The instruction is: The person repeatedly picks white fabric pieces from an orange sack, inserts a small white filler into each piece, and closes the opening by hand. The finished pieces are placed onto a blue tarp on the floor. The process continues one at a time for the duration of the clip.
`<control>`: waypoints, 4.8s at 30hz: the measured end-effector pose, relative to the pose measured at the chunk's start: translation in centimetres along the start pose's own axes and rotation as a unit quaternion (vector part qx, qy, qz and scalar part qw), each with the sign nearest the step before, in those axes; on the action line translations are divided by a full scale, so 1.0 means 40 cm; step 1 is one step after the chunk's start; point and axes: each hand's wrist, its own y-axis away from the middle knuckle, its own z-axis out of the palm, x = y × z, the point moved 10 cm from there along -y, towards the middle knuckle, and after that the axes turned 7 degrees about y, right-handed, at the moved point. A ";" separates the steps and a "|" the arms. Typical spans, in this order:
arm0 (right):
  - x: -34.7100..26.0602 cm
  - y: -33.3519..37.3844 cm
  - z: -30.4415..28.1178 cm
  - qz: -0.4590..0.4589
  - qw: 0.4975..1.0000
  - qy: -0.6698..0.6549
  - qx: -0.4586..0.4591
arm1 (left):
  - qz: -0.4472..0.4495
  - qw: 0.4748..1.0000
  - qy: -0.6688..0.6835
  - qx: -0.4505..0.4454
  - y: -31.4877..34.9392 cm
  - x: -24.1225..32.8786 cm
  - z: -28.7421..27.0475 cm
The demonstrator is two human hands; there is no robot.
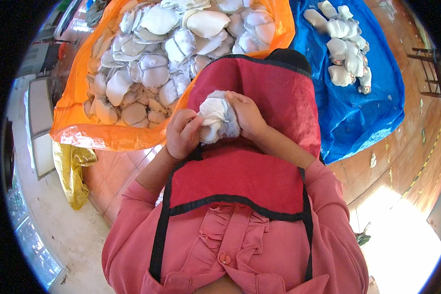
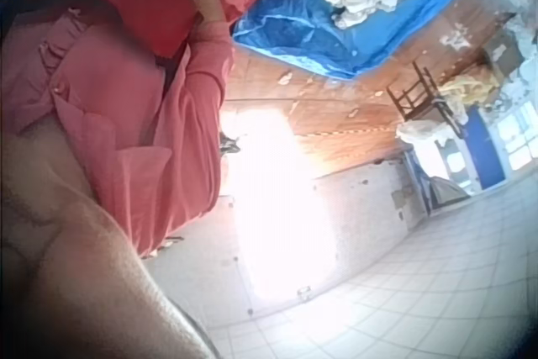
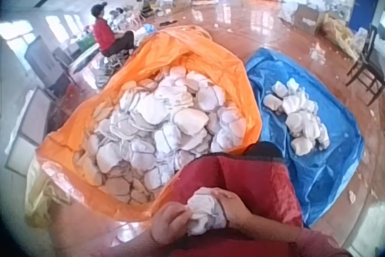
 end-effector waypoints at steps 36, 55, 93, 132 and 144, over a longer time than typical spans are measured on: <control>-0.051 0.034 0.044 -0.064 0.876 0.475 -0.059 | -0.604 0.536 0.589 -0.031 0.161 -0.202 0.172; -0.056 0.044 0.056 -0.196 0.848 0.493 0.016 | -0.278 0.954 0.085 -0.073 0.031 -0.071 0.070; 0.023 -0.024 -0.019 -0.051 0.989 0.137 -0.003 | -0.451 0.870 0.199 0.007 0.050 -0.148 0.098; -0.182 0.065 0.224 -0.417 0.572 0.684 -0.175 | -0.562 0.639 0.513 0.112 0.146 -0.263 0.090; -0.101 0.009 0.218 -0.193 0.591 0.749 -0.229 | -0.509 0.703 0.495 0.038 0.144 -0.292 0.111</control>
